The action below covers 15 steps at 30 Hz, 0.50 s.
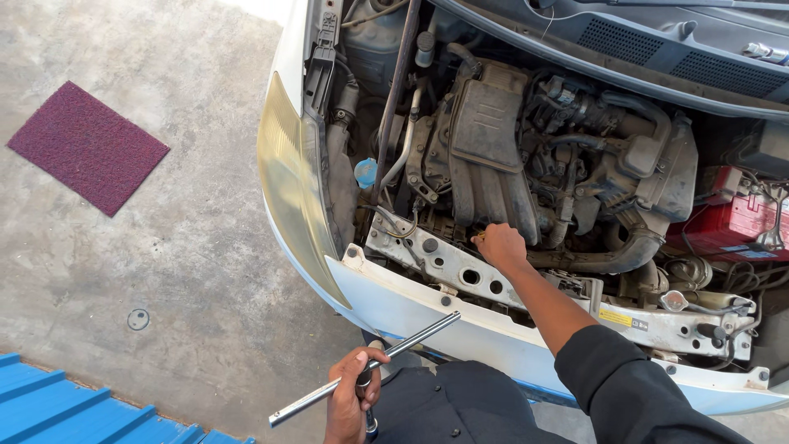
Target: The person uses a ratchet with various socket extensions to loosen and remove bolts from the engine bay of a vehicle.
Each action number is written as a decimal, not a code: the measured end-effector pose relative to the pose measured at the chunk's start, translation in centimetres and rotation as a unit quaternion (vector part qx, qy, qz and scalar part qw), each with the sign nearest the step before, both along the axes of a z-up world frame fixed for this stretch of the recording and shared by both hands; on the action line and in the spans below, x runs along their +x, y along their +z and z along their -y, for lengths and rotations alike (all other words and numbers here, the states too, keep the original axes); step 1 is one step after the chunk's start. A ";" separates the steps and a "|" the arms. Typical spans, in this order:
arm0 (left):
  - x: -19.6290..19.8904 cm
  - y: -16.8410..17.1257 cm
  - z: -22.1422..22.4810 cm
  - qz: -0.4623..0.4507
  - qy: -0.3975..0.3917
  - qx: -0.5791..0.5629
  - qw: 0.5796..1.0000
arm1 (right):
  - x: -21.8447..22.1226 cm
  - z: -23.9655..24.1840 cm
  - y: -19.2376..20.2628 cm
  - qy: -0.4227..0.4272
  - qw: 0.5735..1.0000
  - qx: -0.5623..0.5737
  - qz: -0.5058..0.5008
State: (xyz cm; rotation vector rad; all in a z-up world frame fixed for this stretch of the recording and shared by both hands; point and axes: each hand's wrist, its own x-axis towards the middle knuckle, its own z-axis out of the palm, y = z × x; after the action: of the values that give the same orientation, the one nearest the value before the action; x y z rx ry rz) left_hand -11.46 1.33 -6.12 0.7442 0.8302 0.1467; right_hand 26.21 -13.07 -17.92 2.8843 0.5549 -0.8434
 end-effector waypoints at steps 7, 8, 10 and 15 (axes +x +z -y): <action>0.3 0.1 0.0 -0.041 -0.015 0.024 0.999 | -0.7 0.3 -1.2 -0.108 0.991 0.074 0.034; 0.2 0.1 0.0 -0.042 -0.015 0.024 0.999 | -0.6 0.5 -1.2 -0.087 0.994 0.062 0.034; 0.3 0.1 0.0 -0.042 -0.018 0.023 0.999 | -0.4 0.8 -1.6 -0.045 0.997 0.053 0.042; 0.3 0.2 -0.2 -0.021 -0.018 0.018 0.999 | 0.1 1.9 -4.2 0.170 0.968 0.124 0.138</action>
State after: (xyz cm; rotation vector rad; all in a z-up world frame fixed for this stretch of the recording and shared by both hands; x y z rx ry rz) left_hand -11.15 1.48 -5.95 0.7969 0.8547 0.1146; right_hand 26.35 -14.99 -22.16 2.9140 1.1467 -0.3359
